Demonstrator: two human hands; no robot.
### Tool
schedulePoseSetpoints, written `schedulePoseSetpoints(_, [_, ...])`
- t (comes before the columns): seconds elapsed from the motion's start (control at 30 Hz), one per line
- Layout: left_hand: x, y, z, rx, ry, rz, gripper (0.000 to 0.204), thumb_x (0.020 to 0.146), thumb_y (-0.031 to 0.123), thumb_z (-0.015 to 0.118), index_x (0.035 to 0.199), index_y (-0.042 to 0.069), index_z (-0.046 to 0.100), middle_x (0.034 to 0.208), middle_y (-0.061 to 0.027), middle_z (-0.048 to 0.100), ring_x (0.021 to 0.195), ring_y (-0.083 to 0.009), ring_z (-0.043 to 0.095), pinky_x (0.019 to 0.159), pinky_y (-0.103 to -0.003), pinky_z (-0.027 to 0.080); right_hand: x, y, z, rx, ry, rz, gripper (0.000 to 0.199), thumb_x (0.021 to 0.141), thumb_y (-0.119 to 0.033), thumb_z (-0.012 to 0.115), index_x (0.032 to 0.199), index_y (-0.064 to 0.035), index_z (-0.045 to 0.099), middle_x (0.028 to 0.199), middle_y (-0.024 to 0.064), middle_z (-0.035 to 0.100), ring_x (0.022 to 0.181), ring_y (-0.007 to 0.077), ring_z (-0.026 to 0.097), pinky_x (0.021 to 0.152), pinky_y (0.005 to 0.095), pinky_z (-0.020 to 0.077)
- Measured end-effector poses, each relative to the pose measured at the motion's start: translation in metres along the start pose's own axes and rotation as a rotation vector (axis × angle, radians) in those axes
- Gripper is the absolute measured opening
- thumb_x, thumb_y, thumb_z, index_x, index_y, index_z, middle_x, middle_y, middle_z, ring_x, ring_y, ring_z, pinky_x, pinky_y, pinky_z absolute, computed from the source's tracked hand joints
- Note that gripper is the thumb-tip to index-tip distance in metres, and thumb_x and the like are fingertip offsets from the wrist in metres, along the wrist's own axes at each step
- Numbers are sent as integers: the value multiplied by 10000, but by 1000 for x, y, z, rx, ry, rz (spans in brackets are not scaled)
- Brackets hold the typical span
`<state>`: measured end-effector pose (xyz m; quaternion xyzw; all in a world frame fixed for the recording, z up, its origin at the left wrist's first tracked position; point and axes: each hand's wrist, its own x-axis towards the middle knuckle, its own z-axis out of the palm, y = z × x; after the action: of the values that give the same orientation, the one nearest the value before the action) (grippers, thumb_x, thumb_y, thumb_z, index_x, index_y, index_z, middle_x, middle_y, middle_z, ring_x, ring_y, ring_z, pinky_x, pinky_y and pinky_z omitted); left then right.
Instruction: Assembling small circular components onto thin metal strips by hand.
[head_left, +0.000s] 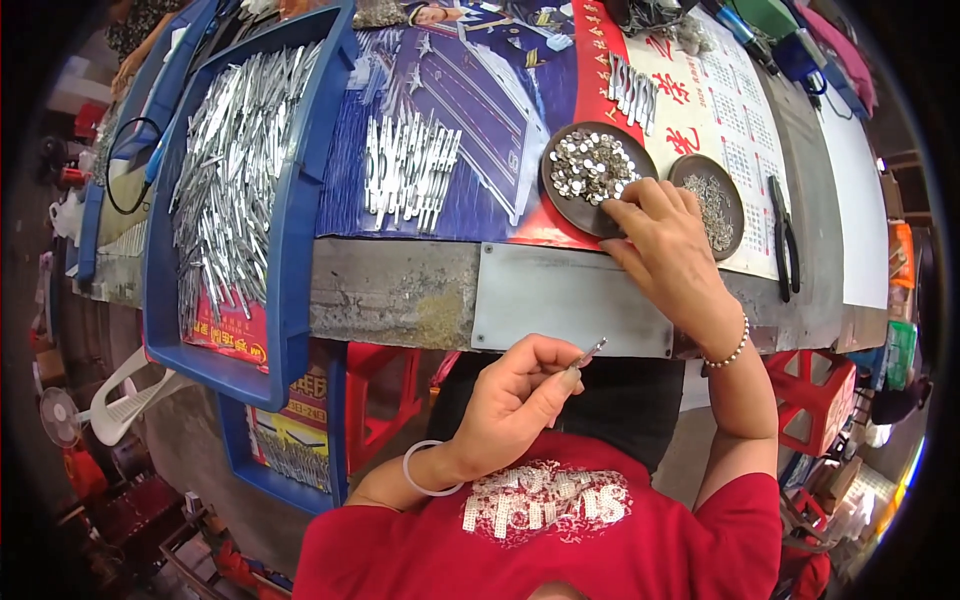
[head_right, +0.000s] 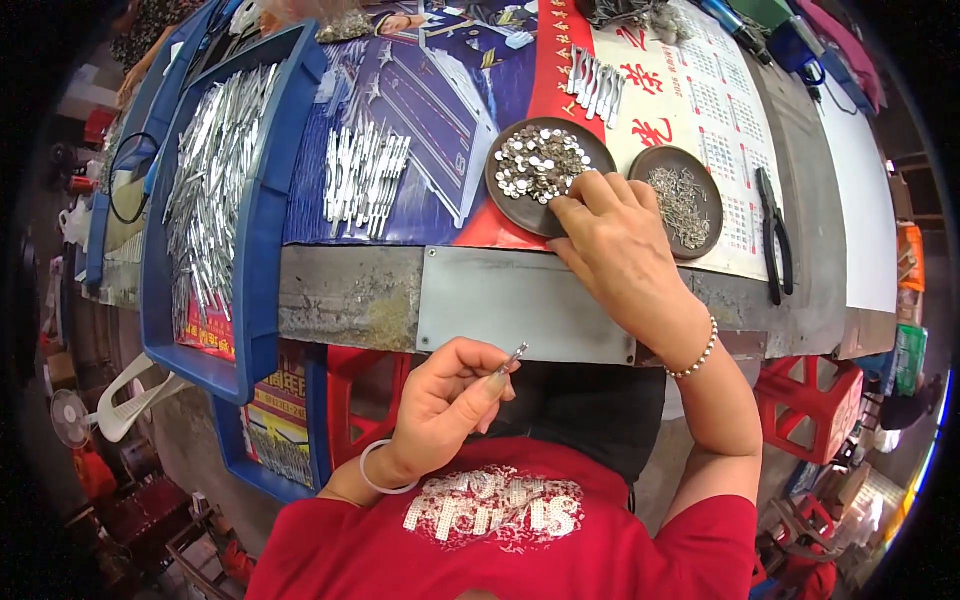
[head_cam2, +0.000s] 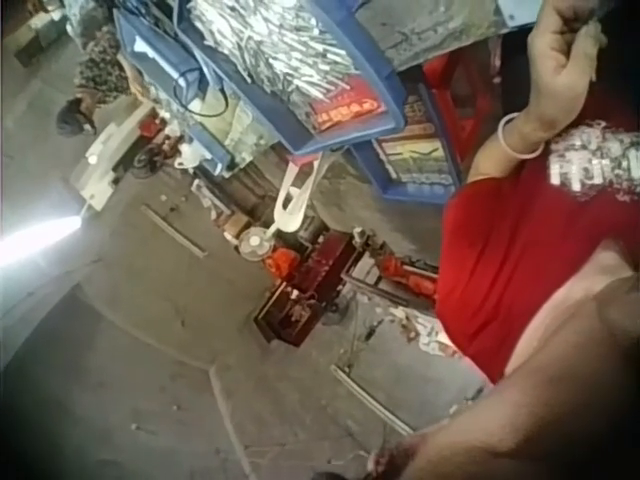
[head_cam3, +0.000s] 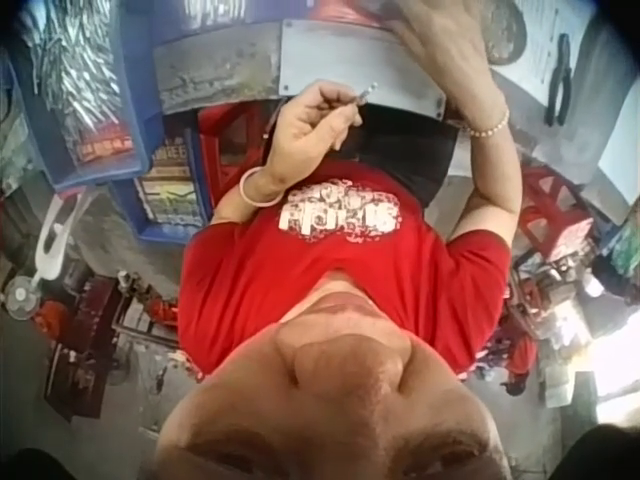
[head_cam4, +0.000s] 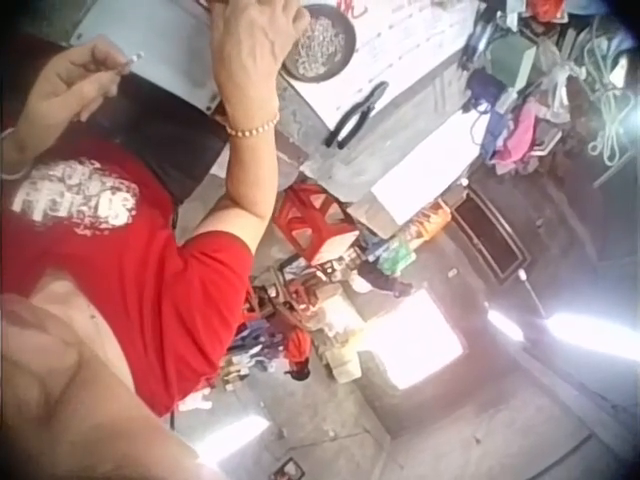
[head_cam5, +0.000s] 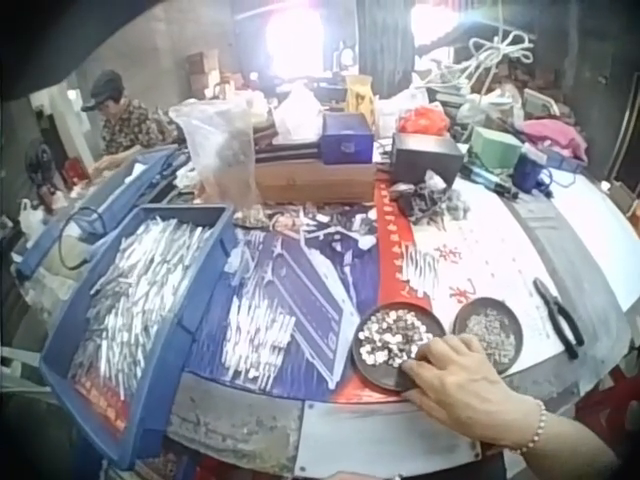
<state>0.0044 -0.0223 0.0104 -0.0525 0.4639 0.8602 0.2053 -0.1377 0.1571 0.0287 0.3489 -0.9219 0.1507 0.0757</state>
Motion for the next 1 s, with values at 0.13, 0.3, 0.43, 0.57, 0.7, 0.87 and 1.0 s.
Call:
schedulePoseSetpoints(0.13, [2, -2, 0, 0, -4, 11, 190, 929, 75, 521, 1106, 10, 501, 876, -6, 564, 682, -3, 462, 570, -147, 375, 4, 5, -1, 115, -56, -46, 150, 719, -91, 654, 805, -28, 549, 832, 96, 511, 821, 268, 497, 764, 372, 374])
schedulePoseSetpoints(0.3, [6, -9, 1, 3, 68, 126, 158, 923, 26, 509, 1079, 7, 511, 881, -56, 586, 620, -54, 478, 545, -178, 394, -16, -19, -14, 360, 13, -46, 147, 688, -16, 649, 750, -32, 517, 693, 94, 507, 672, 287, 512, 654, 364, 404])
schedulePoseSetpoints(0.43, [10, -17, 3, -10, 68, 172, 178, 923, 28, 506, 1099, 4, 516, 951, -51, 576, 664, -67, 489, 582, -187, 401, -56, -48, -14, 783, 22, 118, 198, 640, 35, 702, 767, -43, 573, 726, 72, 586, 637, 241, 559, 578, 318, 437])
schedulePoseSetpoints(0.57, [11, -22, 8, -26, 43, 150, 245, 928, 29, 490, 1170, -9, 503, 955, -42, 562, 687, -59, 480, 604, -186, 400, -75, -61, 1, 841, 125, 183, 196, 655, 31, 712, 773, -48, 576, 718, 57, 584, 625, 215, 548, 581, 306, 431])
schedulePoseSetpoints(0.7, [9, -24, 17, 19, 31, 172, 276, 925, 13, 484, 1200, -5, 504, 970, -31, 540, 693, -59, 474, 607, -186, 400, -81, -62, 4, 814, 246, 149, 196, 672, 32, 709, 797, -46, 580, 720, 59, 585, 623, 206, 551, 588, 297, 432])
schedulePoseSetpoints(0.87, [8, -25, 24, -35, -37, 175, 286, 930, 2, 470, 1213, 6, 508, 960, -16, 511, 686, -50, 452, 601, -181, 388, -88, -66, 9, 873, 369, 174, 183, 709, 49, 692, 827, -30, 577, 730, 76, 592, 635, 204, 564, 581, 288, 453])
schedulePoseSetpoints(1.0, [5, -28, 28, -32, -110, 257, 304, 934, 0, 462, 1234, 16, 506, 957, -11, 474, 684, -58, 442, 599, -183, 378, -98, -72, 8, 995, 437, 195, 160, 751, 45, 675, 839, -9, 553, 794, 89, 597, 693, 174, 574, 620, 268, 474])
